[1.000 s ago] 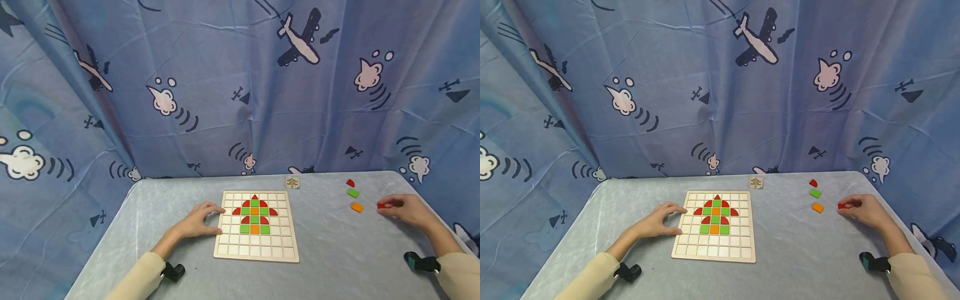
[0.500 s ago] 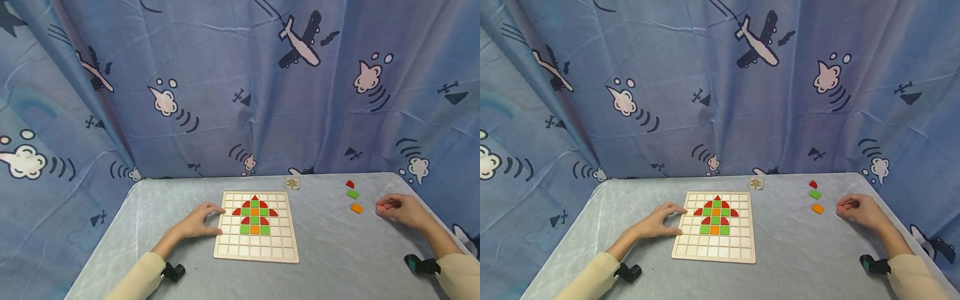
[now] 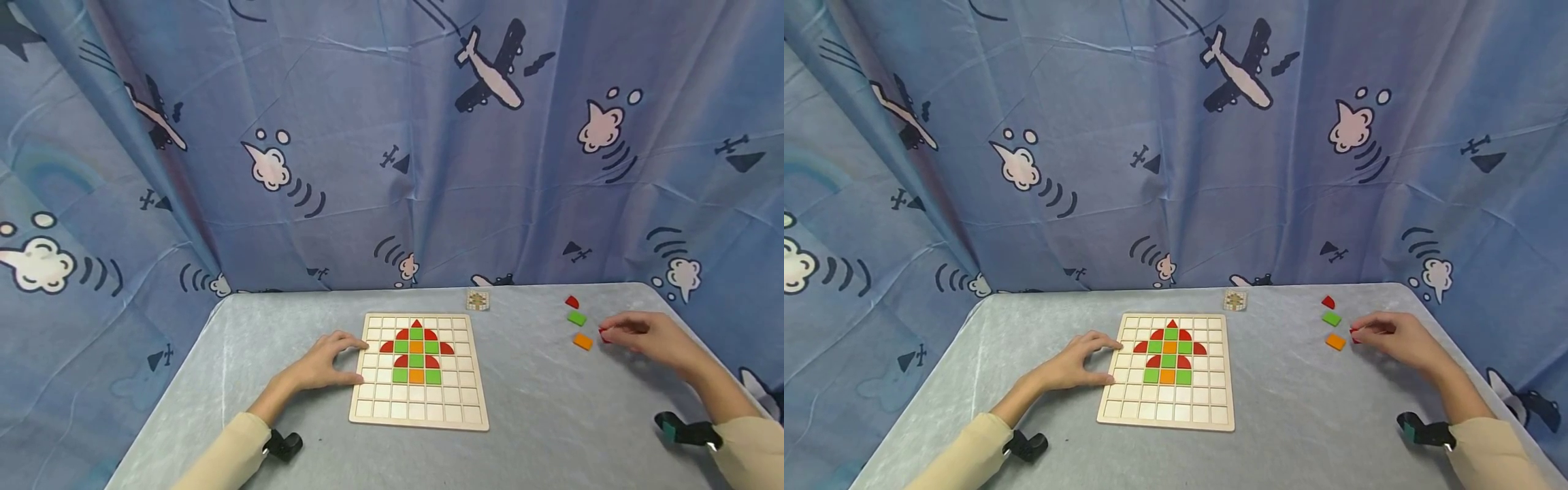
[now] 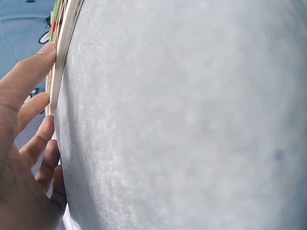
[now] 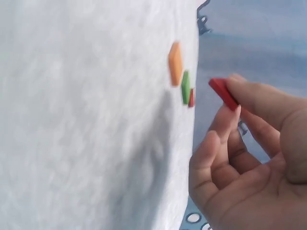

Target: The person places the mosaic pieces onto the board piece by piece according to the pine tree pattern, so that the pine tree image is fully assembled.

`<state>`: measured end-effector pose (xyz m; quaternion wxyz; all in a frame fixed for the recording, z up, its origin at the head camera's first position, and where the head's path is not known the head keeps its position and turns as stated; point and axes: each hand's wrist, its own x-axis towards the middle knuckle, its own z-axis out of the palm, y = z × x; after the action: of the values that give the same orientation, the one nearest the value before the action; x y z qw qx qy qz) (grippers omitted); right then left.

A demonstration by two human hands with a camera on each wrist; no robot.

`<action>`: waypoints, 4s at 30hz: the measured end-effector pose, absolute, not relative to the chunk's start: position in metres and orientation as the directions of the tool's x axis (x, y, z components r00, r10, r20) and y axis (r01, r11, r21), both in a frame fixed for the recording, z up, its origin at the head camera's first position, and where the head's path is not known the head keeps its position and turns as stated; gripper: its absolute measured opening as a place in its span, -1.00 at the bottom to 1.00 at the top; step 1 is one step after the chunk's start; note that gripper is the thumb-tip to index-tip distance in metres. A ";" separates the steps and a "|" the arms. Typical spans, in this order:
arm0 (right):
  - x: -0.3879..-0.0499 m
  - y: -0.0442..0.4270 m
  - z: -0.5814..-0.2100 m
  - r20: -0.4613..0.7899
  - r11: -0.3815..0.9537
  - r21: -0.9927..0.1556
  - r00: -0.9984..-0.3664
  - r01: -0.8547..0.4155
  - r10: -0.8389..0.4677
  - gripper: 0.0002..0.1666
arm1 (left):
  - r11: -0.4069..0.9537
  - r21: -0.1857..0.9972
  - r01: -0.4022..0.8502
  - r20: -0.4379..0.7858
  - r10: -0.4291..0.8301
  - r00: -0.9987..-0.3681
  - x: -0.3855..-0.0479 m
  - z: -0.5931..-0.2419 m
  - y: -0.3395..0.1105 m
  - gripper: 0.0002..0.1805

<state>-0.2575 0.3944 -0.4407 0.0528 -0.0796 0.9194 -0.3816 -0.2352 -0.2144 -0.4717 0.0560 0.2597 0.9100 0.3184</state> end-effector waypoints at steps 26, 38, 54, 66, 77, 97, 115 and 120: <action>-0.244 0.322 -0.412 -0.039 0.471 -0.872 -0.942 -0.130 -0.333 -0.47 | 0.663 0.609 0.436 0.058 0.511 -0.858 -0.235 -0.471 -0.214 -0.30; -0.246 0.281 -0.414 0.020 0.403 -0.885 -0.886 -0.231 -0.464 -0.56 | 0.663 0.603 0.443 0.067 0.512 -0.857 -0.235 -0.470 -0.214 -0.31; -0.248 0.229 -0.417 0.000 0.400 -0.873 -0.818 -0.281 -0.576 -0.64 | 0.672 0.597 0.438 0.060 0.507 -0.860 -0.234 -0.468 -0.214 -0.32; -0.248 0.198 -0.423 0.008 0.353 -0.889 -0.783 -0.290 -0.623 -0.76 | 0.678 0.599 0.426 0.041 0.505 -0.862 -0.234 -0.469 -0.213 -0.31; -0.250 0.181 -0.423 0.022 0.333 -0.893 -0.767 -0.304 -0.641 -0.74 | 0.675 0.596 0.435 0.050 0.510 -0.859 -0.235 -0.469 -0.212 -0.32; -0.252 0.145 -0.428 0.097 0.303 -0.863 -0.722 -0.404 -0.685 -0.79 | 0.677 0.595 0.432 0.046 0.508 -0.860 -0.236 -0.471 -0.213 -0.32; -0.258 0.096 -0.437 0.087 0.144 -0.945 -0.650 -0.294 -0.755 -0.88 | 0.683 0.603 0.412 0.030 0.497 -0.867 -0.236 -0.468 -0.213 -0.32; -0.262 0.086 -0.438 0.131 0.173 -0.891 -0.603 -0.419 -0.787 -0.74 | 0.687 0.602 0.407 0.024 0.494 -0.869 -0.236 -0.468 -0.213 -0.32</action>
<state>-0.2621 0.0855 -0.4384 0.1842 -0.4056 0.7432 -0.4991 -0.2359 -0.2133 -0.4678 0.0702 0.2459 0.9157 0.3101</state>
